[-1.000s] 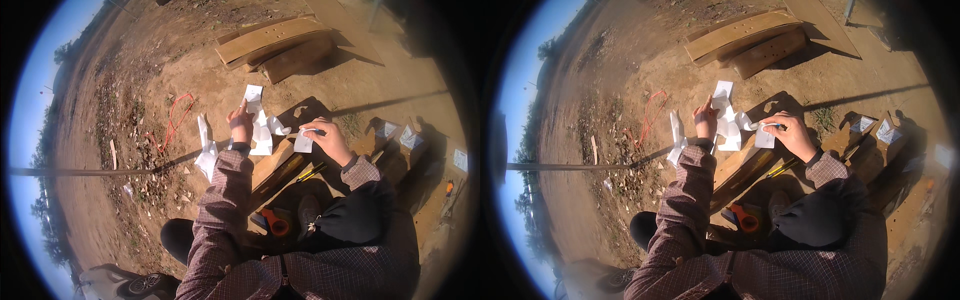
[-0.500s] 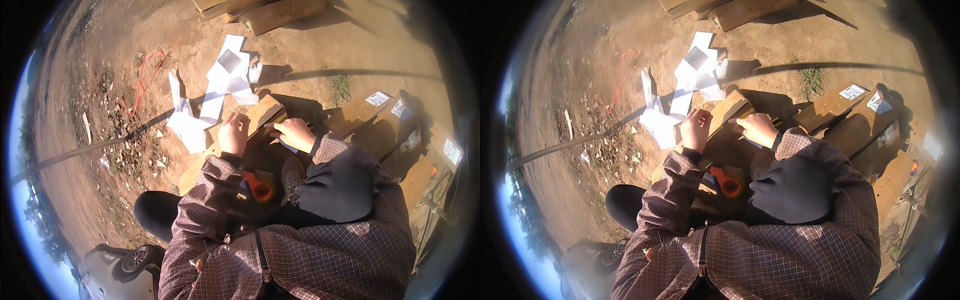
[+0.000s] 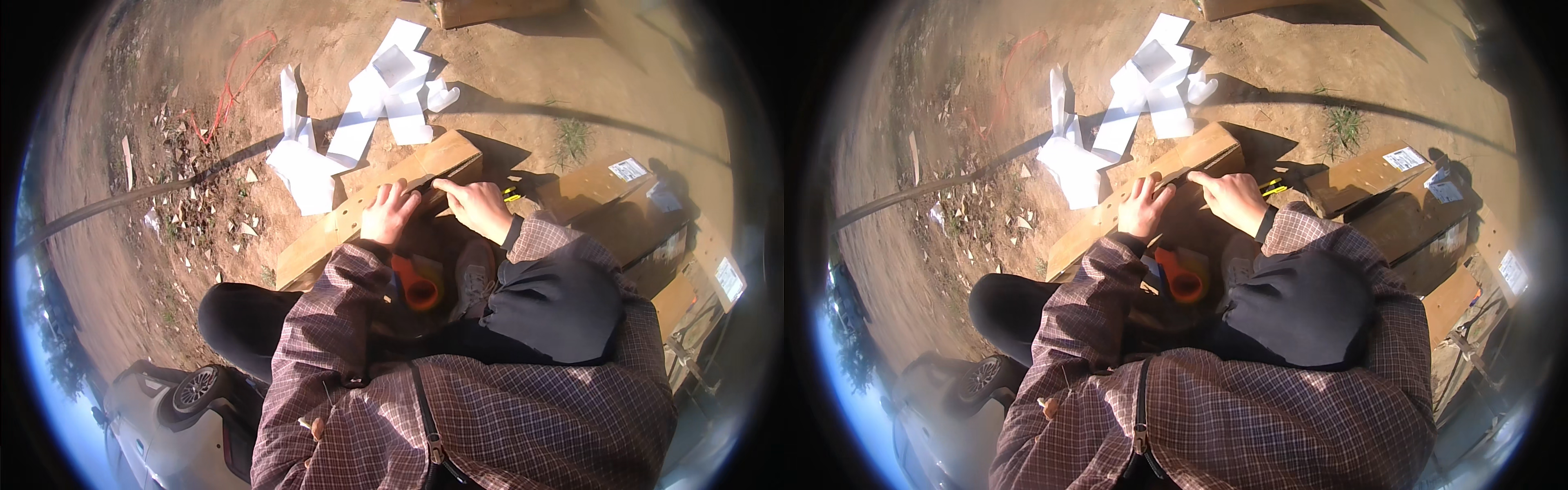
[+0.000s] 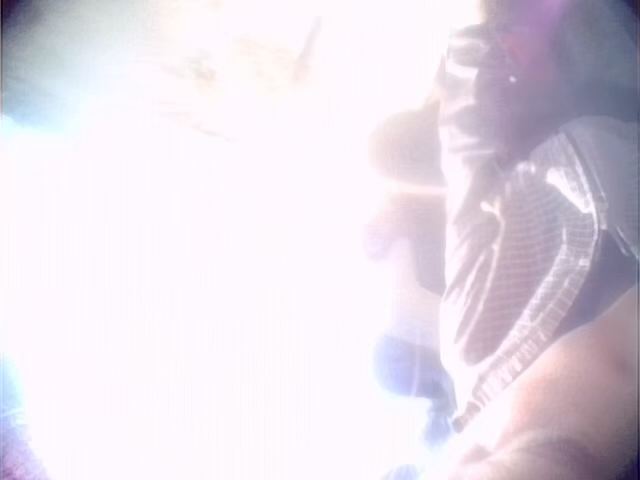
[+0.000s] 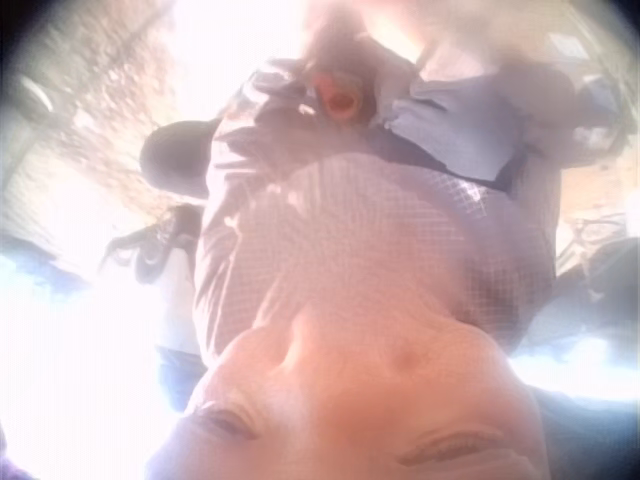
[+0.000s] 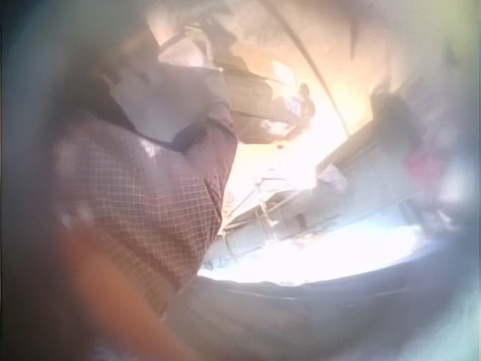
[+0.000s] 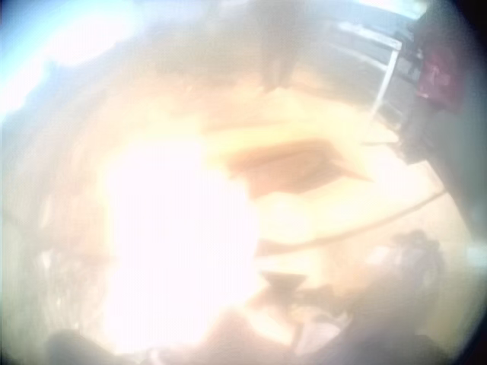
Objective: The person sits on the ground and assembles cardboard pieces by cutting them with a utility knife and securing them with tape. The person handles cardboard, tape, and a utility knife to create a structured assembly.
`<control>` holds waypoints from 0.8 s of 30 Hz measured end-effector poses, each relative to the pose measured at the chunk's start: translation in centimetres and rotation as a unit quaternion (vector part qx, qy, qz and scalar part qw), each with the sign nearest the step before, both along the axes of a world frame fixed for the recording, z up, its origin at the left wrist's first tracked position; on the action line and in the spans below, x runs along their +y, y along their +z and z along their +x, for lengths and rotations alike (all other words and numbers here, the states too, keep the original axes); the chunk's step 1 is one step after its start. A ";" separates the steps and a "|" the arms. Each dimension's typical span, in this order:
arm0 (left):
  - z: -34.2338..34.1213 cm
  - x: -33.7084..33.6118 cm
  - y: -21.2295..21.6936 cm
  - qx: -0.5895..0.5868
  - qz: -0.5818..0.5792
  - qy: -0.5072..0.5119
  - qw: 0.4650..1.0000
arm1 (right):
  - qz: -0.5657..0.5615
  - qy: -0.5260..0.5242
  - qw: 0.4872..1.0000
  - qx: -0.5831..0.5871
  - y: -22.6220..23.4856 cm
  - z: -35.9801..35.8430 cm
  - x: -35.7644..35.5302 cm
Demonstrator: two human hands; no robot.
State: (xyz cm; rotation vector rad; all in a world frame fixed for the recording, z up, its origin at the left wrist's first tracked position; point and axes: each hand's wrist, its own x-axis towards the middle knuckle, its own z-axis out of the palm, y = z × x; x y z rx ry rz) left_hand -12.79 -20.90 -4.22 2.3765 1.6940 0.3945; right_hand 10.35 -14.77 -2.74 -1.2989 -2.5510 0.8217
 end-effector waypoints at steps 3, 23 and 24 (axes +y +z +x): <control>0.9 -0.3 0.1 0.046 0.059 0.016 0.997 | -0.055 -0.033 0.998 -0.002 1.1 -0.7 0.4; 2.9 -1.3 -0.6 -0.117 -0.063 0.196 0.972 | -0.728 -0.329 0.483 0.359 4.2 2.4 2.0; 2.7 -1.2 -0.8 -0.126 -0.074 0.200 0.969 | -0.726 -0.308 0.486 0.376 4.8 2.4 2.1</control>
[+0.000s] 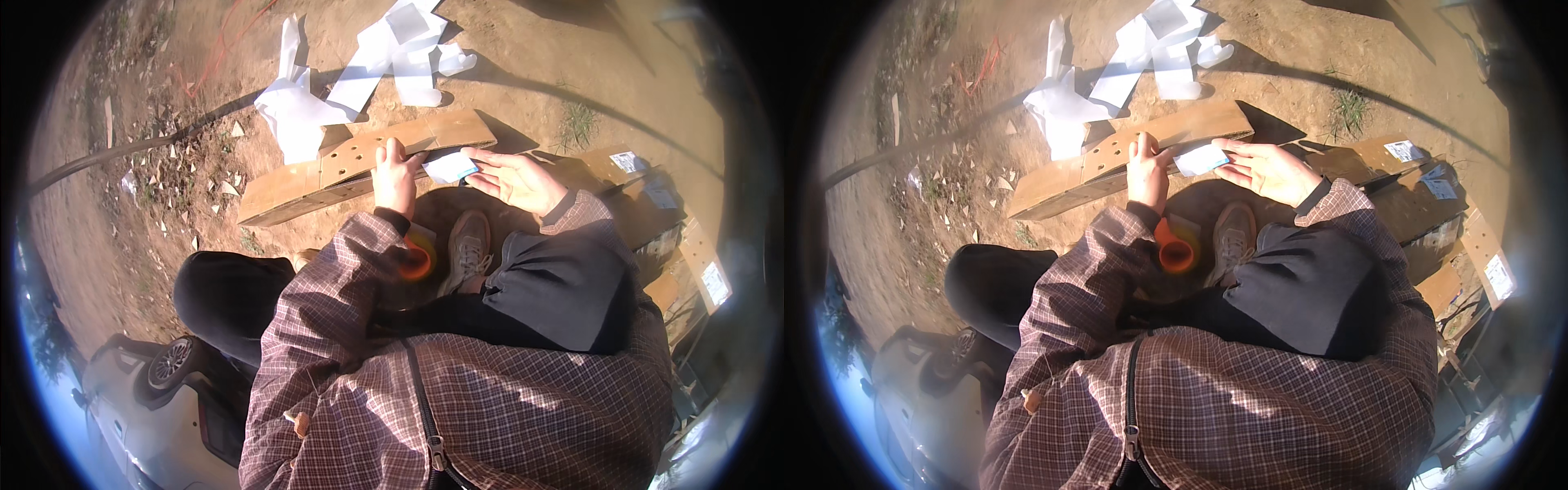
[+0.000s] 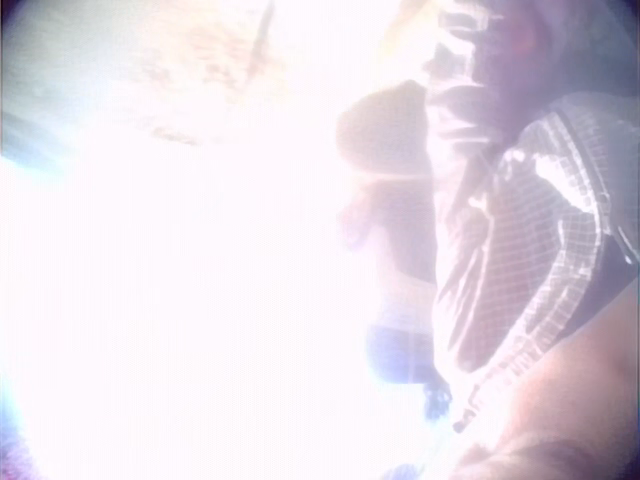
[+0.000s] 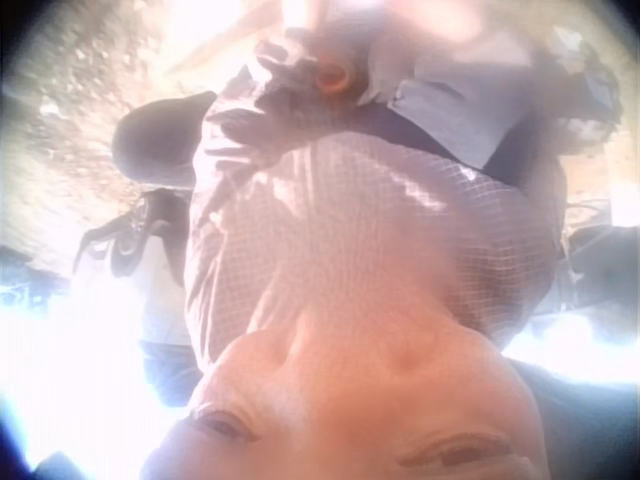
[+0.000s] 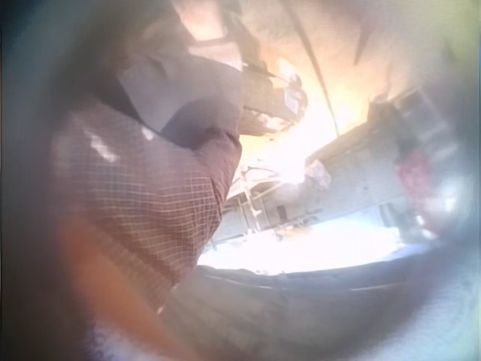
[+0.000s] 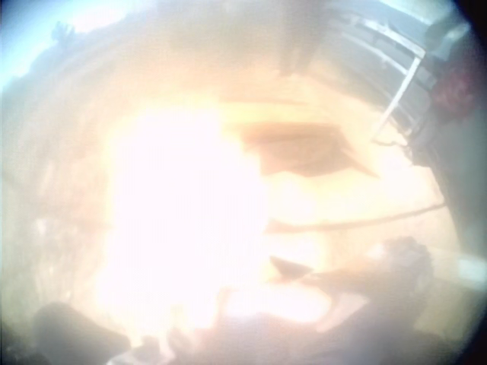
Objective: The person sits on the ground and assembles cardboard pieces by cutting them with a utility knife and securing them with tape. The person handles cardboard, tape, and a utility knife to create a structured assembly.
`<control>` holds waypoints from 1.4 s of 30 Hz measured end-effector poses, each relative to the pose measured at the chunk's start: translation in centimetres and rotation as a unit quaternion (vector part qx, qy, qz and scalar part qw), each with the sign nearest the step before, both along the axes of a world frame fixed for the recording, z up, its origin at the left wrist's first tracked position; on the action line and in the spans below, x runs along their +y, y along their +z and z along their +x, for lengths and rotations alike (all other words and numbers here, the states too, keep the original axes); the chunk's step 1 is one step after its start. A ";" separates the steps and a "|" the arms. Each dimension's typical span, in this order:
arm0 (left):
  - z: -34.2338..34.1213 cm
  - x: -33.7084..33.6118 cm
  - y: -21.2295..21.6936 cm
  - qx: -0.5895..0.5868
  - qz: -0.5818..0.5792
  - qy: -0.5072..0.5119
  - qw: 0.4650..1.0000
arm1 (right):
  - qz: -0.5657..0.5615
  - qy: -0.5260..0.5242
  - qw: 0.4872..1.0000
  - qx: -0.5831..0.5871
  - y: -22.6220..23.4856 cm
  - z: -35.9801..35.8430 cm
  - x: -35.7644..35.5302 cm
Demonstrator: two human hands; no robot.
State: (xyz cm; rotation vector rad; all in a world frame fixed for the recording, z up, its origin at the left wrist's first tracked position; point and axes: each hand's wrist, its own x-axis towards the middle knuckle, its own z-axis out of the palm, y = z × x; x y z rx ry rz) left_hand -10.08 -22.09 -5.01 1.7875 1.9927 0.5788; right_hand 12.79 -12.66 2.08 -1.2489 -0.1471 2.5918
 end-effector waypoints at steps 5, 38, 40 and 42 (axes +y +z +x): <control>0.0 1.0 -1.1 0.009 0.039 -0.006 0.999 | 0.115 -0.013 0.992 0.040 -0.9 1.5 -0.5; -0.3 1.2 -0.8 -0.041 0.019 -0.005 0.999 | 0.608 0.601 0.304 -0.421 -5.6 -8.0 -0.9; -0.3 1.1 -1.0 -0.031 0.012 -0.010 0.999 | 0.613 0.593 0.283 -0.440 -5.9 -7.9 -1.0; 0.2 1.4 -1.0 -0.034 0.017 -0.019 0.999 | 0.621 0.583 0.262 -0.454 -5.9 -7.1 -0.8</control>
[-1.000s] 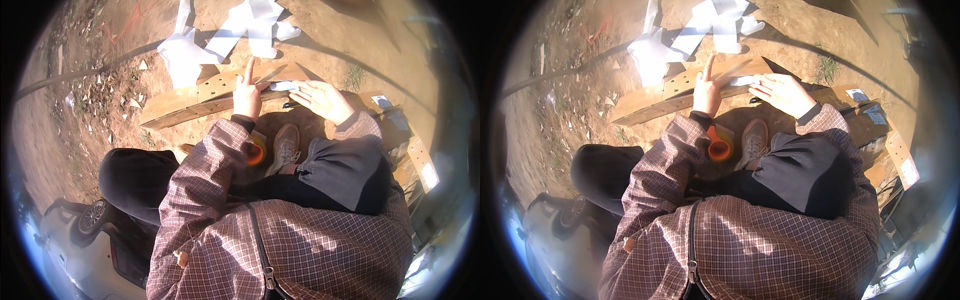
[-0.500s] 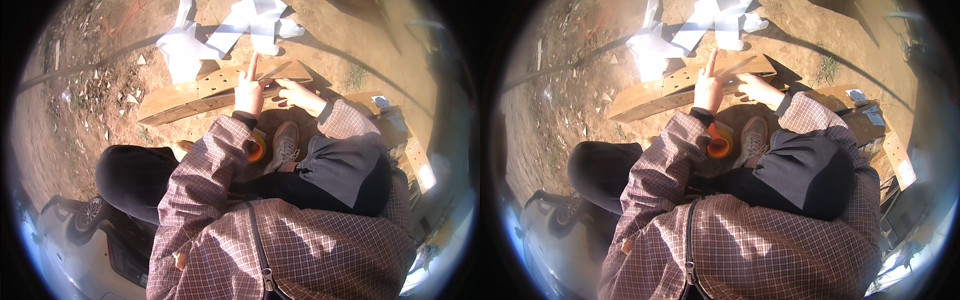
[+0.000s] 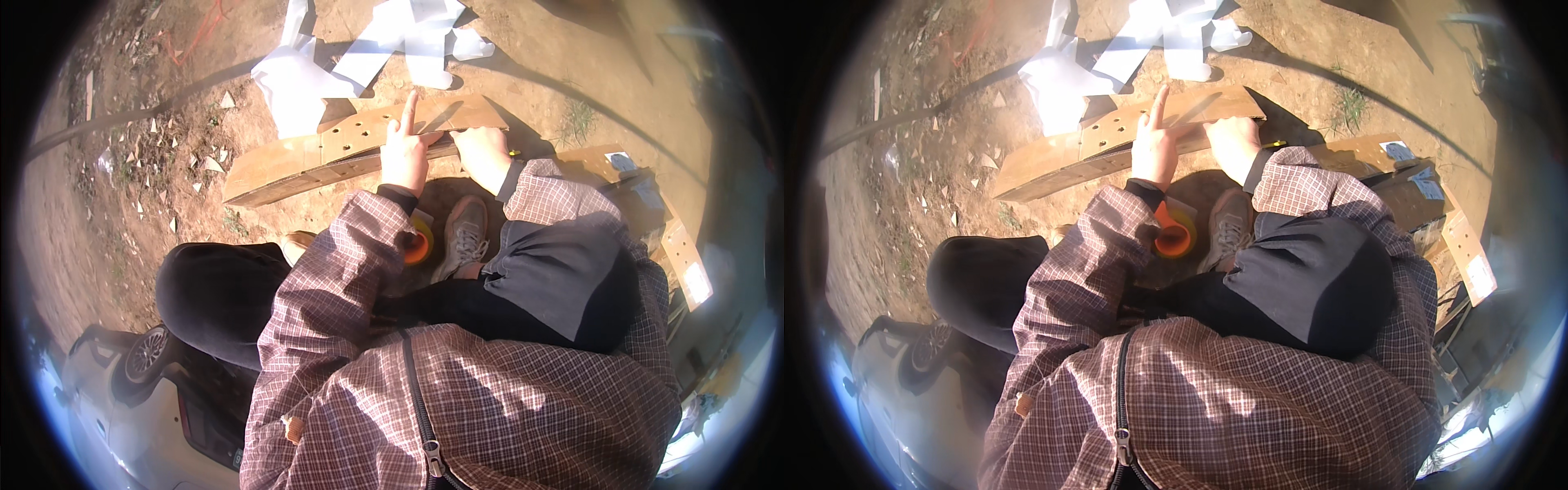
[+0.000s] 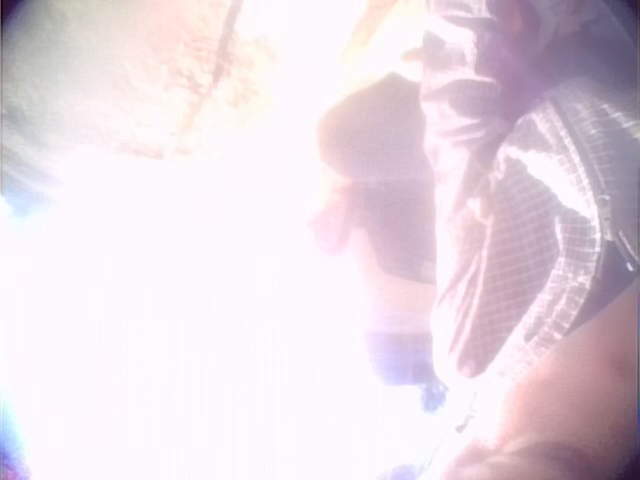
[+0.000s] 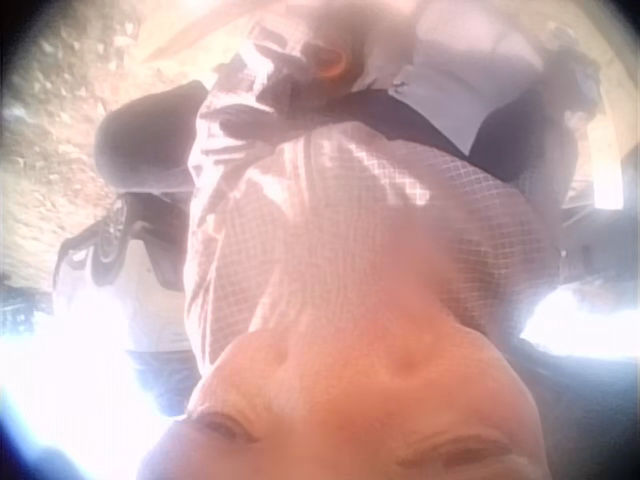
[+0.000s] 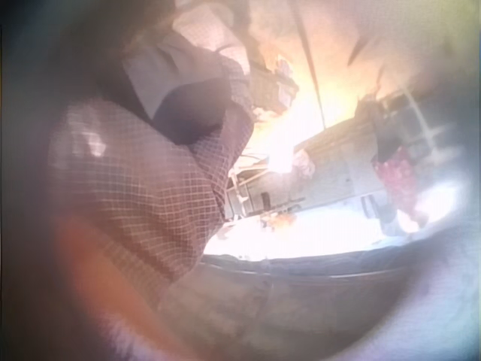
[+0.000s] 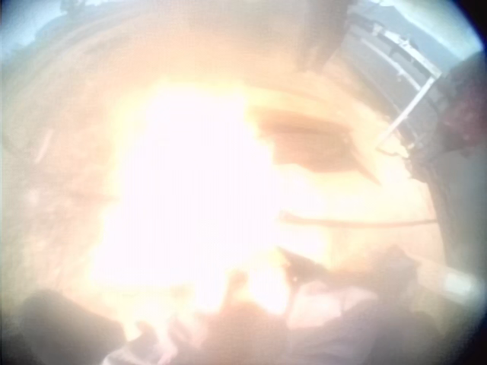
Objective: The person sits on the ground and assembles cardboard pieces by cutting them with a utility knife and securing them with tape. The person handles cardboard, tape, and a utility knife to create a structured assembly.
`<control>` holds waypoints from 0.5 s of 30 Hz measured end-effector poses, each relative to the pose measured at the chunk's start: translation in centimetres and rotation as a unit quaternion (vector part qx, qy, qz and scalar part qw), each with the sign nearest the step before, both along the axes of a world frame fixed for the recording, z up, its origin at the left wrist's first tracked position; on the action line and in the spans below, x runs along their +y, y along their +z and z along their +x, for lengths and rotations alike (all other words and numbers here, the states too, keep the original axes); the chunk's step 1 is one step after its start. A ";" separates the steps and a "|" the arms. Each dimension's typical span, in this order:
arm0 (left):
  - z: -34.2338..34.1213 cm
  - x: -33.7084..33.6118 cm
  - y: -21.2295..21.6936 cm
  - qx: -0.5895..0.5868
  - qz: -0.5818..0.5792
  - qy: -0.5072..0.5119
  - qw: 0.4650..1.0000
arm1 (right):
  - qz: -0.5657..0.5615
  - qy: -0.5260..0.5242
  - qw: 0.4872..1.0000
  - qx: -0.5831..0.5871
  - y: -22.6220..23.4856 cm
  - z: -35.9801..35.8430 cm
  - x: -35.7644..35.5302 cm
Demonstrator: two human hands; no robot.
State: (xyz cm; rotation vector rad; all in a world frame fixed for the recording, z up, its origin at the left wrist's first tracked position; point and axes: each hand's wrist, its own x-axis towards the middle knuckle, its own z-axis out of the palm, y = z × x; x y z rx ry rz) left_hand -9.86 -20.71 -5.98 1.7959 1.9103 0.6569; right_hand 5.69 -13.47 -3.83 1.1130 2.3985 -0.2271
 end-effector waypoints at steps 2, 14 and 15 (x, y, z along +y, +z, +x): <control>-0.3 -0.4 -0.3 0.001 0.004 0.002 1.000 | 0.004 0.019 0.999 0.031 -0.7 -0.4 -0.2; -1.8 -0.3 0.6 -0.153 0.001 -0.027 0.988 | -0.080 0.371 0.841 0.386 5.1 4.6 -4.1; -1.7 -0.7 1.1 -0.179 0.006 -0.024 0.983 | -0.133 0.376 0.814 0.422 3.5 3.9 -5.5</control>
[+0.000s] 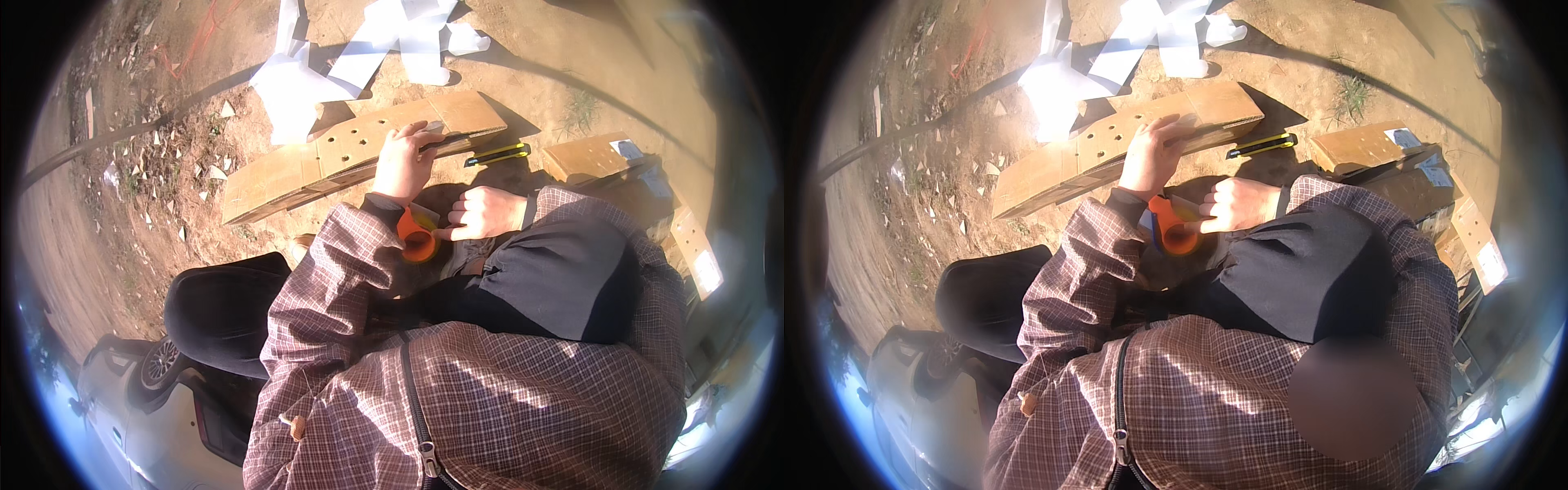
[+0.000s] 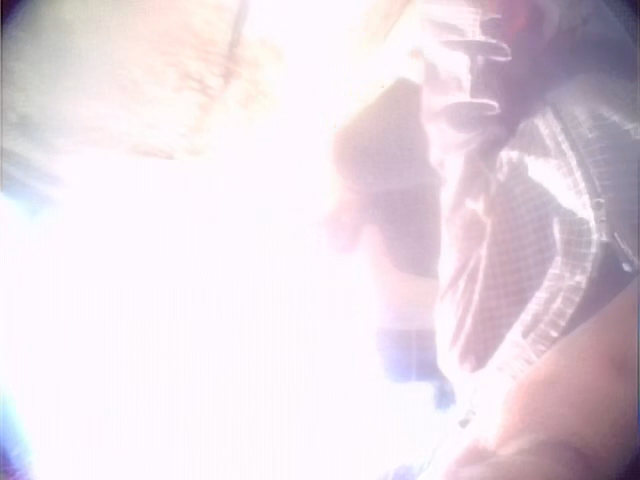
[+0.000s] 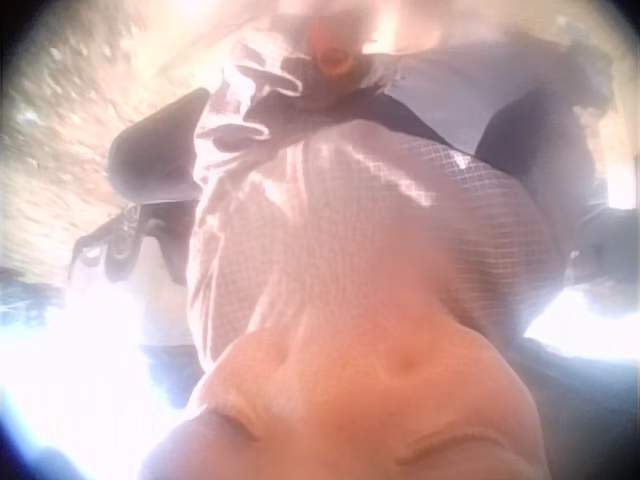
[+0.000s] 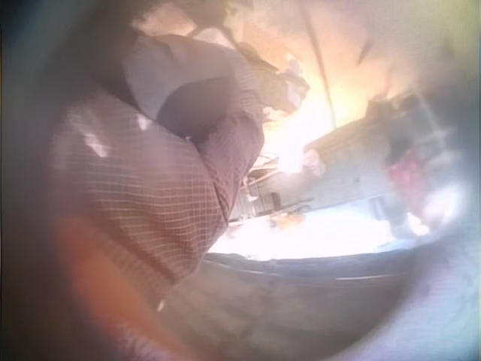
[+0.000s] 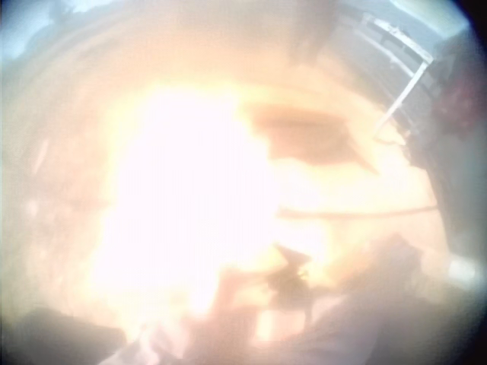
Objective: The person sits on the ground and assembles cardboard pieces by cutting them with a utility knife and securing them with tape. The person handles cardboard, tape, and a utility knife to create a structured assembly.
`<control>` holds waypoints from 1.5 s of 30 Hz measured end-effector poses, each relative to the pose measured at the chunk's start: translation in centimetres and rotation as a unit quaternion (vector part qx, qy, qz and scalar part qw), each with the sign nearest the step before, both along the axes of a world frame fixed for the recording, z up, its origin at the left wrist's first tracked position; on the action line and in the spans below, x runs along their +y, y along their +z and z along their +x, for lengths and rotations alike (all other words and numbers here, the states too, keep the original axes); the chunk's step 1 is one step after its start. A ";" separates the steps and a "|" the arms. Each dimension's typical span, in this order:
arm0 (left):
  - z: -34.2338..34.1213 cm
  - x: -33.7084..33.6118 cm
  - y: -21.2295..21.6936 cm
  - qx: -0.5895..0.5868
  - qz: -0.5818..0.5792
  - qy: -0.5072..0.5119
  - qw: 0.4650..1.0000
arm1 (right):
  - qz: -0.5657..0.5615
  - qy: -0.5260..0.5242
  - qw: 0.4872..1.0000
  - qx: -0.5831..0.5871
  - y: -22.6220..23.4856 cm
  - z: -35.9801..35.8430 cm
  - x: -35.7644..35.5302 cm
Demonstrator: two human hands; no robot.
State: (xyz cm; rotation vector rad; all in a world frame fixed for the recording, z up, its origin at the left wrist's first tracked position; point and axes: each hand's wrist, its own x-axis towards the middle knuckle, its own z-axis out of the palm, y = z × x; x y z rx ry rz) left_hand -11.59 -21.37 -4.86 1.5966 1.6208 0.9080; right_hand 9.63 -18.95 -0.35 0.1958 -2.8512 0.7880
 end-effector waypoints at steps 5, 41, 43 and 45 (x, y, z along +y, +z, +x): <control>-0.4 -1.1 3.5 -0.001 -0.041 -0.017 0.999 | -0.331 0.031 0.896 -0.294 -10.6 -5.0 -11.0; -1.1 -3.7 -6.7 0.349 -0.001 -0.104 0.931 | -0.177 -0.418 0.609 -0.650 2.7 -18.8 16.8; -1.4 -3.6 -5.9 0.309 -0.019 -0.106 0.945 | -0.152 -0.364 0.664 -0.635 7.1 -16.9 14.4; -3.5 -3.8 -5.6 0.323 -0.062 -0.104 0.938 | -0.132 -0.453 0.720 -0.508 9.4 -13.4 8.0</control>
